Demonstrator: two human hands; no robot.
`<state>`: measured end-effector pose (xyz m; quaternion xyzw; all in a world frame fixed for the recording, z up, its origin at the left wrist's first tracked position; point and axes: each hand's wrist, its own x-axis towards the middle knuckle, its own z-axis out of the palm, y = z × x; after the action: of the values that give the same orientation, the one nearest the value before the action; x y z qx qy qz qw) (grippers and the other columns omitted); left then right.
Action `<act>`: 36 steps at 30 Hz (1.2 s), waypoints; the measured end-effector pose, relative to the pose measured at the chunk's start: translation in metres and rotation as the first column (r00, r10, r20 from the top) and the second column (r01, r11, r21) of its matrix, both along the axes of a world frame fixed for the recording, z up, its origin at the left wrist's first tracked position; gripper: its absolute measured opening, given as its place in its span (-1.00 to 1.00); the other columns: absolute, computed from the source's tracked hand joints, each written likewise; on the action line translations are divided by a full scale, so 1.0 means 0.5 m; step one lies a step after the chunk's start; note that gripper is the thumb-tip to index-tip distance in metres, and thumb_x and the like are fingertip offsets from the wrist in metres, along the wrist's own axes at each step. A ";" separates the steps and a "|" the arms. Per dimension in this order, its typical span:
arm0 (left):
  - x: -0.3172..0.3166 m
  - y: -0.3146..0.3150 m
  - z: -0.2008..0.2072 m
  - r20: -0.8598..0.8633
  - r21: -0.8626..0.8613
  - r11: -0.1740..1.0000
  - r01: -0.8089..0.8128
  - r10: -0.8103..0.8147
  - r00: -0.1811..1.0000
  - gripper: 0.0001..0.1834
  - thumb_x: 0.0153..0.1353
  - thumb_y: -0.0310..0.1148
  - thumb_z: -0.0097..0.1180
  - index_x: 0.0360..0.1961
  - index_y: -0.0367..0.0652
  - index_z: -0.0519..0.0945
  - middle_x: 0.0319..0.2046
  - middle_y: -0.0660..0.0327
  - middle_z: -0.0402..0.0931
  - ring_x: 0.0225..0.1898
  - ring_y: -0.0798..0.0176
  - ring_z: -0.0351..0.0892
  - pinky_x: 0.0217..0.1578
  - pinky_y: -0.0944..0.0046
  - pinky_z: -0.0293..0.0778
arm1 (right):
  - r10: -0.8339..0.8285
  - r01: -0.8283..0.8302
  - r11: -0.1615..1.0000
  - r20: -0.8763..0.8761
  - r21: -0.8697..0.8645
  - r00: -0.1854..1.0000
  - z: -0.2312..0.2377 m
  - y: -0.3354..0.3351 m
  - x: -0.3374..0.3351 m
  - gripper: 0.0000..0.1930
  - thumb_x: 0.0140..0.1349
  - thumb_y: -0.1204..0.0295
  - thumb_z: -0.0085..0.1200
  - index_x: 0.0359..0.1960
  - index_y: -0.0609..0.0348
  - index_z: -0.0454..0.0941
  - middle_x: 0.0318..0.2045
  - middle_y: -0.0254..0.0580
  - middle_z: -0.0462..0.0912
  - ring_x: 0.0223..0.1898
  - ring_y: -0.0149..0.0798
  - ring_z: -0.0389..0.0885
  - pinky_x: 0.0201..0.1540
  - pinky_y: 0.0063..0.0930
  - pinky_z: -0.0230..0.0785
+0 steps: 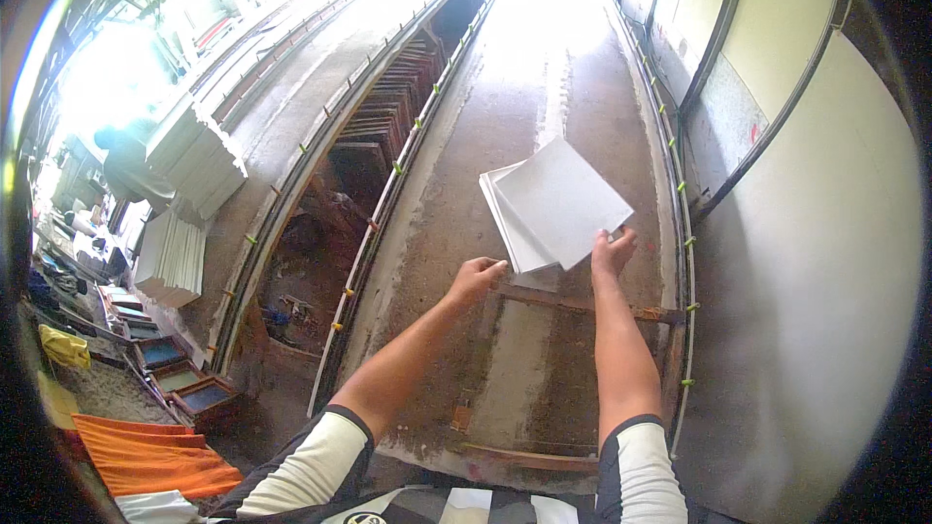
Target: The person picks up white rectangular tiles from a stack and places them one by one into a wooden frame on a conveyor belt. The person aligns each tile within the frame and smooths it down with their hands before moving to the next tile.
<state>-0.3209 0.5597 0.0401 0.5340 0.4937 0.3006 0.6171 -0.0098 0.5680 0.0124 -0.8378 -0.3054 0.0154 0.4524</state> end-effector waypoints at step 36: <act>-0.141 -0.657 0.036 0.238 -0.187 0.946 -0.265 0.306 0.922 -0.55 0.42 -0.08 0.18 -0.04 -0.35 0.61 -0.22 0.21 0.64 -0.23 0.40 0.56 -0.19 0.32 0.51 | 0.485 -0.523 0.838 -0.224 -0.156 0.845 0.124 -0.762 -0.162 -0.59 0.48 0.05 -0.07 0.00 0.17 0.49 -0.19 0.27 0.67 -0.09 0.37 0.63 -0.09 0.16 0.44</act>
<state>-0.3913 0.2311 0.0583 0.3629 0.5010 0.4176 0.6655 -0.0907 0.1869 0.0742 -0.7657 -0.4712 0.2403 0.3659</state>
